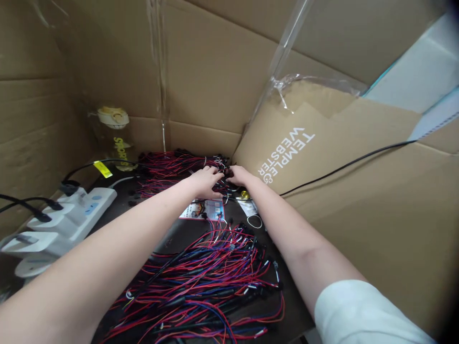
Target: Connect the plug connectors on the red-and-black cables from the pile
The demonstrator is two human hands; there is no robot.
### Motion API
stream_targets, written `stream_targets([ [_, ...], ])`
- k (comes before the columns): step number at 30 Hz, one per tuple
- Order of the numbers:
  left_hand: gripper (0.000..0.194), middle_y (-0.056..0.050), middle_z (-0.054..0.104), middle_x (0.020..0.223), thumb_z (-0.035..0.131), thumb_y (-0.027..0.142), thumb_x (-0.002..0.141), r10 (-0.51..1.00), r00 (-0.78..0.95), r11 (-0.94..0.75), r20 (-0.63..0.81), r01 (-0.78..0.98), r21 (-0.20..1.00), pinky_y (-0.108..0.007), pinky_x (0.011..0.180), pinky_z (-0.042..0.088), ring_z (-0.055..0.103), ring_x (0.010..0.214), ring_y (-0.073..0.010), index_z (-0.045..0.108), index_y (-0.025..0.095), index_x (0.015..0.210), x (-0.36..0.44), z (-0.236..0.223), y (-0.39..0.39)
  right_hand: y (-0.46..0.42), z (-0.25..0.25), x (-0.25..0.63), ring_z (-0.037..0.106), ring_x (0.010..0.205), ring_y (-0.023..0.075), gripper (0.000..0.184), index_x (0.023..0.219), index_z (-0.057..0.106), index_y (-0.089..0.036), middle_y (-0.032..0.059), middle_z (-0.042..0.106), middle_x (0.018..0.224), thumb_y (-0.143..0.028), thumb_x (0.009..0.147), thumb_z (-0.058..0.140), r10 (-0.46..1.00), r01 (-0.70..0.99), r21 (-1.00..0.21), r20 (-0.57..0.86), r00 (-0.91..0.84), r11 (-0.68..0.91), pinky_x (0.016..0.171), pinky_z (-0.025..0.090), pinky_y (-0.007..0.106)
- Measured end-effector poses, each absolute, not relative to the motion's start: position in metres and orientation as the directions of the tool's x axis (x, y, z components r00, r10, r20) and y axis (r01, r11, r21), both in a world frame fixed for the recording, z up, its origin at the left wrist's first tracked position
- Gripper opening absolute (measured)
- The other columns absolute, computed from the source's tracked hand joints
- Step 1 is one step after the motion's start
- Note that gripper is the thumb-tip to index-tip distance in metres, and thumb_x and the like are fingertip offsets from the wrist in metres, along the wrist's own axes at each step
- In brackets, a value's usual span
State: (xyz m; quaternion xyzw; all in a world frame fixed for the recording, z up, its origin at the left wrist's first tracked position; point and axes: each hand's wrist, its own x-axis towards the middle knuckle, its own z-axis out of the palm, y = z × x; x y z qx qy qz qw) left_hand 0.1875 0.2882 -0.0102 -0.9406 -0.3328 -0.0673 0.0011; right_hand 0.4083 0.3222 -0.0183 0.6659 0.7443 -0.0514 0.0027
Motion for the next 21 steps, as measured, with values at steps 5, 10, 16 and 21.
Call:
stream_targets([
  [5, 0.050, -0.014, 0.060, 0.142, 0.072, 0.045, 0.088, 0.584, 0.805, -0.812, 0.107, 0.580, 0.067, -0.048, 0.108, 0.047, 0.055, 0.131, -0.0342, 0.070, 0.024, 0.133, 0.207, -0.028, 0.300, 0.317, -0.028, 0.411, 0.069, 0.107, 0.0220, 0.031, 0.124, 0.066, -0.016, 0.0099, 0.068, 0.124, -0.036, 0.101, 0.066, 0.993, 0.992, -0.084, -0.073, -0.098, 0.091, 0.094, 0.060, 0.043],
  [10, 0.040, -0.011, 0.068, 0.129, 0.067, 0.041, 0.097, 0.564, 0.813, -0.826, 0.143, 0.555, 0.100, -0.051, 0.104, 0.053, 0.065, 0.118, -0.0264, 0.066, 0.017, 0.130, 0.207, -0.044, 0.299, 0.314, -0.030, 0.415, 0.068, 0.112, 0.0237, 0.035, 0.130, 0.064, -0.016, 0.0107, 0.067, 0.129, -0.035, 0.101, 0.066, 0.986, 0.981, -0.108, -0.013, -0.164, 0.161, 0.096, 0.060, 0.046],
  [16, 0.036, -0.010, 0.070, 0.122, 0.063, 0.041, 0.100, 0.582, 0.793, -0.813, 0.181, 0.573, 0.103, -0.049, 0.100, 0.057, 0.068, 0.110, -0.0240, 0.066, 0.016, 0.127, 0.206, -0.056, 0.294, 0.314, -0.029, 0.416, 0.068, 0.113, 0.0232, 0.030, 0.126, 0.066, -0.016, 0.0104, 0.068, 0.128, -0.034, 0.101, 0.066, 0.972, 0.968, -0.100, -0.016, -0.235, 0.232, 0.099, 0.058, 0.046],
  [21, 0.040, -0.011, 0.069, 0.125, 0.063, 0.039, 0.100, 0.574, 0.789, -0.813, 0.219, 0.580, 0.046, -0.051, 0.104, 0.054, 0.066, 0.116, -0.0258, 0.063, 0.017, 0.133, 0.205, -0.060, 0.291, 0.303, -0.031, 0.416, 0.064, 0.122, 0.0257, 0.028, 0.122, 0.068, -0.016, 0.0108, 0.066, 0.132, -0.034, 0.101, 0.066, 0.965, 0.964, -0.058, -0.021, -0.262, 0.260, 0.105, 0.054, 0.050],
])
